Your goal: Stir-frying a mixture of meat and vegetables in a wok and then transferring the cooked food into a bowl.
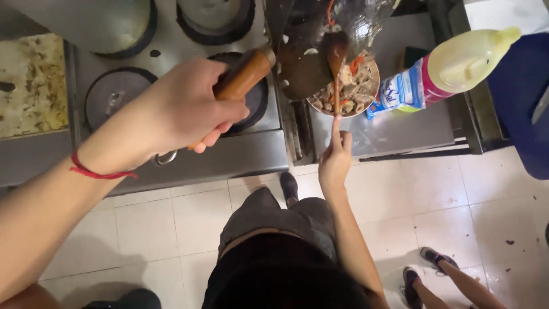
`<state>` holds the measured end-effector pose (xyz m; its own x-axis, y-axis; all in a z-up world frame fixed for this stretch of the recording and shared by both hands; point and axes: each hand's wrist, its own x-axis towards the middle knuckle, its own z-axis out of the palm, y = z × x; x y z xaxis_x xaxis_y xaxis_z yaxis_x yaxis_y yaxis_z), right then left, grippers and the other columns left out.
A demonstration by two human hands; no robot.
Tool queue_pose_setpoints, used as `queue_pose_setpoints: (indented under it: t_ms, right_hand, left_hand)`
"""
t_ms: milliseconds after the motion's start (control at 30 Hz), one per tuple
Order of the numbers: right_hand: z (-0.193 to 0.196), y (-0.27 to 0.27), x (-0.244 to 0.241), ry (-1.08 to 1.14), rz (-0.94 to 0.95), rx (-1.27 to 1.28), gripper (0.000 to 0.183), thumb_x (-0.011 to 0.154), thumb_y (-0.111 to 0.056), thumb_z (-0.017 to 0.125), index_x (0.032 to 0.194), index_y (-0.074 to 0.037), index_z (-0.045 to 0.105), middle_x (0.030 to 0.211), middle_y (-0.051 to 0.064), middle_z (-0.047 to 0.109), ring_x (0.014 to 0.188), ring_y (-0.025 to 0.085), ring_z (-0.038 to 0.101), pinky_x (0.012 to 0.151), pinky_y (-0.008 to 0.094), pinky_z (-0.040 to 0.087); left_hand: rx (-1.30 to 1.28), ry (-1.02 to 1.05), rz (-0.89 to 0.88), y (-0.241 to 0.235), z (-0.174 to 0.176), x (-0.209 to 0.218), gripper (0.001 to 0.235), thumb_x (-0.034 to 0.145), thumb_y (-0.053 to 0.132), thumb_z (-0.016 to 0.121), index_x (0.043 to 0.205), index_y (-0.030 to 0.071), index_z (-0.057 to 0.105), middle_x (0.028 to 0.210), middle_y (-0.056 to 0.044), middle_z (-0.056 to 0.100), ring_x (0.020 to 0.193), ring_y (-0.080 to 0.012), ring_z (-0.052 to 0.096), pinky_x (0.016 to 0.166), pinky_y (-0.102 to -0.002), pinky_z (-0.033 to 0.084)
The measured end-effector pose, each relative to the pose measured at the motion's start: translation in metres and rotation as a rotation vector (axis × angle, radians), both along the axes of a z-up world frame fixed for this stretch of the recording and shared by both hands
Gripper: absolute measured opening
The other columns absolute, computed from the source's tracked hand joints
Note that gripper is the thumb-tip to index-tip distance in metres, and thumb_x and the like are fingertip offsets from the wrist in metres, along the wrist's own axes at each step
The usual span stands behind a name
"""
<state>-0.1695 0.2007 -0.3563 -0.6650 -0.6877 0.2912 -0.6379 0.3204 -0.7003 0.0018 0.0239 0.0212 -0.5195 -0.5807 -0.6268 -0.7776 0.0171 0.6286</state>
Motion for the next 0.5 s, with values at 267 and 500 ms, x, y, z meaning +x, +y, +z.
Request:
queue_pose_setpoints:
  t_ms: [267,500]
  right_hand:
    - [-0.003,0.039,-0.017,0.03,-0.114,-0.011,0.067,0.097,0.013,0.046,0.159,-0.013,0.04,0.102,0.012,0.048,0.077,0.029,0.053,0.073,0.04,0.049]
    - [0.14,0.016,0.008,-0.033,0.304,-0.28,0.046,0.105,0.008,0.055,0.147,-0.011,0.056,0.09,0.006,0.056,0.083,0.019,0.049,0.078,0.03,0.041]
  left_hand:
    - [-0.028,-0.063,0.026,-0.011,-0.013,0.017,0.029,0.092,0.011,0.061,0.069,0.002,0.045,0.048,-0.014,0.05,0.042,-0.0234,0.045,0.051,-0.033,0.04]
    - [0.022,0.037,0.052,-0.019,-0.023,0.019,0.04,0.096,0.012,0.06,0.061,0.003,0.045,0.049,-0.013,0.043,0.044,-0.0222,0.037,0.048,-0.035,0.033]
